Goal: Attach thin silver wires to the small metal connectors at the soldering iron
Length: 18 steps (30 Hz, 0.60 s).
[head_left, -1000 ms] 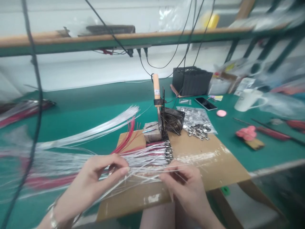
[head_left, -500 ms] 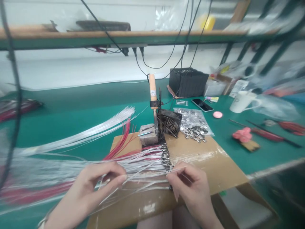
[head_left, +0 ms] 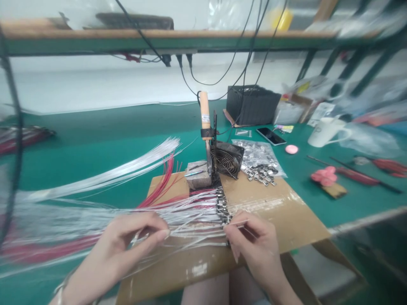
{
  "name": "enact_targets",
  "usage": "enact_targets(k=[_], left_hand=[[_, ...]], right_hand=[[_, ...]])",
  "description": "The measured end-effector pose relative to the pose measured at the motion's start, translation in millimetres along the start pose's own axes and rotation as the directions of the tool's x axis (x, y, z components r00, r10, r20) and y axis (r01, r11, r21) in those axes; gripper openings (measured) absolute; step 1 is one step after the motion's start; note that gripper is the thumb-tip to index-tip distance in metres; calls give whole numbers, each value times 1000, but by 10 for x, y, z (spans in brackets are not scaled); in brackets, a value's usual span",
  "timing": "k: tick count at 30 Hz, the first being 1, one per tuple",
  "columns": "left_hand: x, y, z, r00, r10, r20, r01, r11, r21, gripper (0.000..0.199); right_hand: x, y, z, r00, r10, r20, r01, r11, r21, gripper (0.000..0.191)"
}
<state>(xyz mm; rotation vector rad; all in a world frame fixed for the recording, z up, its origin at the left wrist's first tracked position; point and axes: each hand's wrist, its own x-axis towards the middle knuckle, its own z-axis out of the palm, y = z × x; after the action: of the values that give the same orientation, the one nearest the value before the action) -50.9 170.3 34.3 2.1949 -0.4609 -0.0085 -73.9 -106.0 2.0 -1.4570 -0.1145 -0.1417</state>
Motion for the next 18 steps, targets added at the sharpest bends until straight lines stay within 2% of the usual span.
enact_targets(k=[5, 9, 14, 18], left_hand=[[-3, -14, -28, 1000, 12, 16, -12, 1000, 22, 23], [-5, 9, -49, 1000, 0, 15, -1, 999, 49, 22], [0, 44, -63, 1000, 7, 30, -7, 1000, 4, 20], [3, 76, -58, 999, 2, 32, -1, 1000, -18, 21]], right_hand=[[4, 19, -41, 1000, -7, -3, 7, 1000, 12, 32], [8, 31, -88, 999, 35, 2, -35, 997, 65, 31], [10, 42, -137, 998, 68, 5, -68, 992, 102, 32], [4, 49, -171, 998, 38, 40, -41, 996, 78, 35]])
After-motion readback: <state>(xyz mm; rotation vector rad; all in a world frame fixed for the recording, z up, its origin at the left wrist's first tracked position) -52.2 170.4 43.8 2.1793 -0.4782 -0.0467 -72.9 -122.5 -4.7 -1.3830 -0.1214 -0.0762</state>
